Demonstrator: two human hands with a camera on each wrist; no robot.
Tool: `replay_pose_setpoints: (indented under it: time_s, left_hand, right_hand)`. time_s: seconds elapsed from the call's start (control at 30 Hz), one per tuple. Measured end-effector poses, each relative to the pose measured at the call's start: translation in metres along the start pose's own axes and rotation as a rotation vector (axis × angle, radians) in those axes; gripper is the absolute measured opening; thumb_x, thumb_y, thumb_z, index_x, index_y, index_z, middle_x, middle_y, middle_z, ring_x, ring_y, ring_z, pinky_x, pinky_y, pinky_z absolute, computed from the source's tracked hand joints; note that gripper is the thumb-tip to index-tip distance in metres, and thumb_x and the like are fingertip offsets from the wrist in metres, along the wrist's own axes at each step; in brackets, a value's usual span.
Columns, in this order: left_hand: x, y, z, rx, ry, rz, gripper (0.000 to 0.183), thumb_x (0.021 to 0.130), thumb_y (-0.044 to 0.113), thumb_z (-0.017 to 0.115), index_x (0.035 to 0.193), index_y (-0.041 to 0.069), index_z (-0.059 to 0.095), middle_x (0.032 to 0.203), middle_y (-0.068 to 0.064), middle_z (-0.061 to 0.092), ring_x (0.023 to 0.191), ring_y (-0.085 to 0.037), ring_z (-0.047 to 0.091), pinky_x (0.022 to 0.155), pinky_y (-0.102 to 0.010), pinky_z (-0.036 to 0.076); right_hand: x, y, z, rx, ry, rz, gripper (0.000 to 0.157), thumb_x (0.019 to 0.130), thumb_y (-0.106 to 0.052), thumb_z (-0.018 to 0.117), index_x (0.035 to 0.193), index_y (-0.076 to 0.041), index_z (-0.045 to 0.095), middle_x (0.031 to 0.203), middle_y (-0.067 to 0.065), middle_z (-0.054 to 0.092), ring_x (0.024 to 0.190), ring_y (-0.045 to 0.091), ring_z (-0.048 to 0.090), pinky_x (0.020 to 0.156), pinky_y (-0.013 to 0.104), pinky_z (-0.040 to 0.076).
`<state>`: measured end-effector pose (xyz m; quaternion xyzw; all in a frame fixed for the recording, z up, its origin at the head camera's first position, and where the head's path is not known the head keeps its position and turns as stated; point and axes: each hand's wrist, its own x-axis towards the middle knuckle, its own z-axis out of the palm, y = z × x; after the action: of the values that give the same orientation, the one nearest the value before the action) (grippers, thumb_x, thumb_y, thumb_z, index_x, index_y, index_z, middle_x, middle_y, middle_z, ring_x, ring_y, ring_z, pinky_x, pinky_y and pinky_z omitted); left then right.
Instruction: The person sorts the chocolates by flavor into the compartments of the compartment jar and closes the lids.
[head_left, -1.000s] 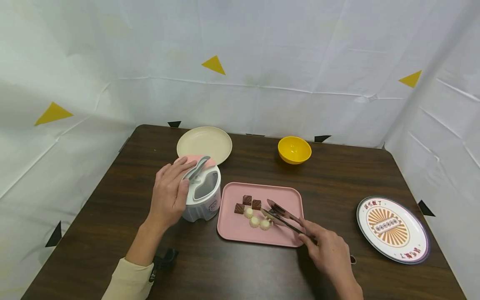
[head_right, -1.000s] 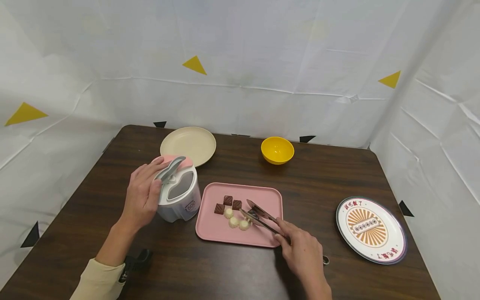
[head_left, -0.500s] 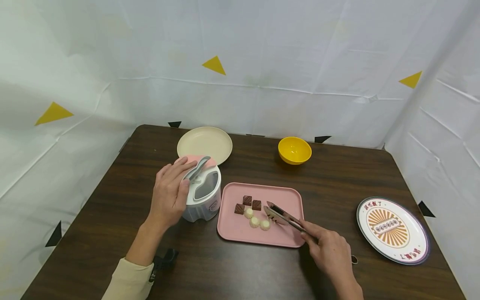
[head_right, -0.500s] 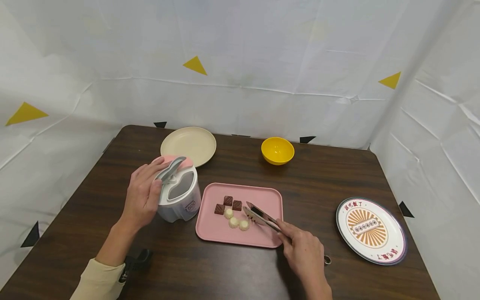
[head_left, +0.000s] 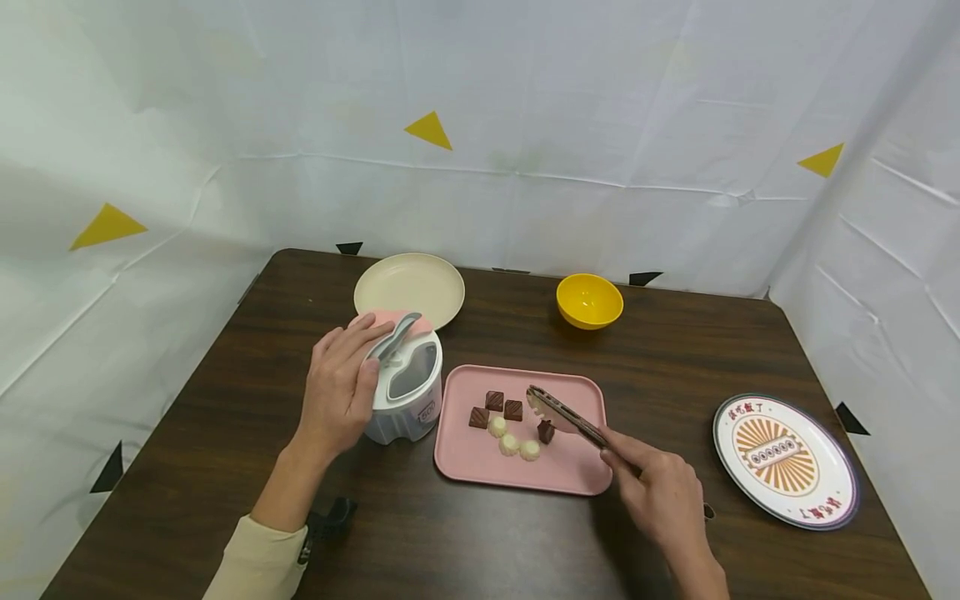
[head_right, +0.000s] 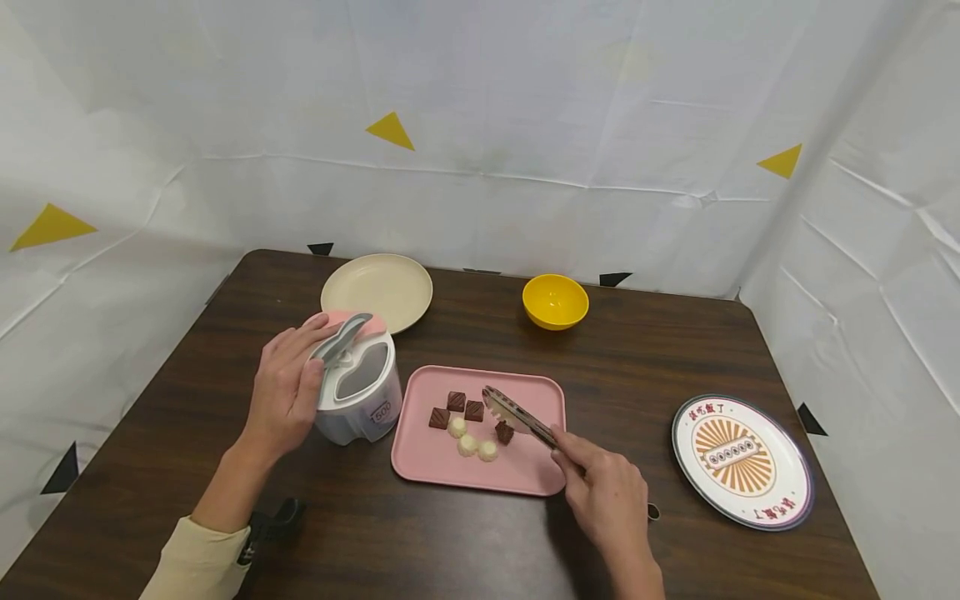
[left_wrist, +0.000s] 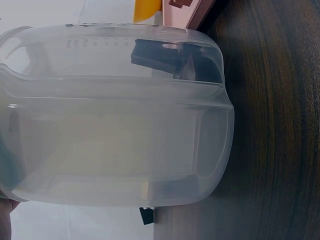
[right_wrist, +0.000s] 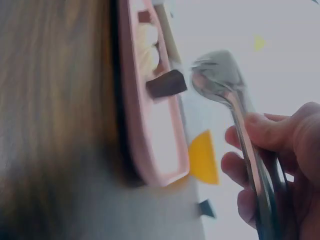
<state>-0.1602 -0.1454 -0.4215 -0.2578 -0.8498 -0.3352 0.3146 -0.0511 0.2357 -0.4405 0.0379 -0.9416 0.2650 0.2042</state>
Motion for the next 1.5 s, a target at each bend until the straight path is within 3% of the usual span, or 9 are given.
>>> replay_pose_setpoints:
  time_s: [0.1,0.23,0.37,0.53,0.63,0.87,1.13,1.27,1.5]
  left_hand:
    - [0.0,0.0,0.0,-0.002,0.002,0.001,0.049,0.099,0.03,0.033,0.125,0.006,0.067,0.13,-0.008,0.063,0.132,-0.027,0.048,0.108,-0.058,0.023]
    - [0.0,-0.001,0.0,-0.006,0.011,0.005,0.048,0.099,0.03,0.034,0.124,0.006,0.067,0.13,-0.008,0.063,0.132,-0.028,0.048,0.107,-0.059,0.024]
    - [0.0,-0.002,0.001,-0.012,0.015,0.009,0.047,0.099,0.03,0.036,0.124,0.006,0.068,0.129,-0.008,0.064,0.132,-0.029,0.048,0.106,-0.06,0.025]
    - [0.001,-0.001,0.001,-0.011,0.011,0.009,0.049,0.099,0.03,0.034,0.124,0.006,0.067,0.129,-0.008,0.064,0.132,-0.028,0.048,0.106,-0.061,0.025]
    - [0.001,-0.001,0.0,-0.009,0.008,0.009,0.049,0.099,0.03,0.033,0.124,0.006,0.067,0.129,-0.008,0.064,0.132,-0.028,0.048,0.106,-0.061,0.024]
    - [0.001,-0.001,0.001,-0.01,0.012,0.007,0.048,0.099,0.03,0.035,0.124,0.006,0.067,0.129,-0.008,0.064,0.131,-0.029,0.048,0.106,-0.06,0.024]
    - [0.0,0.0,0.001,0.0,0.005,0.007,0.049,0.099,0.03,0.033,0.124,0.006,0.067,0.13,-0.008,0.064,0.132,-0.028,0.048,0.107,-0.059,0.024]
    - [0.0,0.0,0.0,0.001,0.003,0.006,0.05,0.099,0.03,0.032,0.125,0.006,0.067,0.13,-0.008,0.063,0.132,-0.027,0.048,0.107,-0.059,0.024]
    - [0.0,0.0,0.0,-0.001,0.002,0.006,0.049,0.099,0.03,0.032,0.125,0.006,0.067,0.13,-0.007,0.063,0.132,-0.027,0.048,0.107,-0.059,0.024]
  right_hand:
    - [0.007,-0.009,-0.002,0.026,0.029,-0.031,0.035,0.078,-0.012,0.081,0.112,-0.021,0.077,0.103,0.004,0.074,0.075,0.029,0.072,0.047,0.037,0.04]
    - [0.012,-0.017,-0.007,0.009,0.001,-0.035,0.039,0.078,-0.014,0.081,0.116,-0.021,0.075,0.105,0.003,0.074,0.076,0.029,0.071,0.049,0.037,0.04]
    - [0.01,-0.017,-0.01,-0.046,-0.079,0.006,0.04,0.077,-0.018,0.082,0.117,-0.022,0.075,0.102,0.004,0.074,0.065,0.025,0.065,0.049,0.036,0.037]
    - [0.004,-0.011,-0.013,-0.093,-0.2,0.07,0.038,0.08,-0.023,0.081,0.117,-0.024,0.074,0.077,0.001,0.07,0.055,0.016,0.045,0.047,0.034,0.032]
    - [0.001,-0.007,-0.013,-0.106,-0.231,0.087,0.036,0.081,-0.024,0.08,0.116,-0.025,0.075,0.075,0.0,0.07,0.055,0.015,0.045,0.046,0.034,0.031]
    - [-0.003,-0.002,-0.012,-0.128,-0.215,0.083,0.036,0.08,-0.023,0.081,0.116,-0.028,0.075,0.089,0.004,0.074,0.056,0.016,0.049,0.045,0.036,0.033]
    - [-0.003,-0.003,-0.01,-0.125,-0.227,0.076,0.036,0.079,-0.022,0.082,0.114,-0.028,0.076,0.079,-0.002,0.072,0.053,0.014,0.044,0.044,0.034,0.031]
    - [-0.004,-0.003,-0.007,-0.134,-0.22,0.067,0.035,0.078,-0.02,0.083,0.111,-0.027,0.076,0.081,-0.001,0.073,0.052,0.014,0.043,0.043,0.033,0.03]
    - [-0.006,-0.001,-0.005,-0.149,-0.156,0.031,0.034,0.076,-0.017,0.083,0.108,-0.027,0.078,0.09,0.005,0.075,0.052,0.018,0.054,0.042,0.035,0.033]
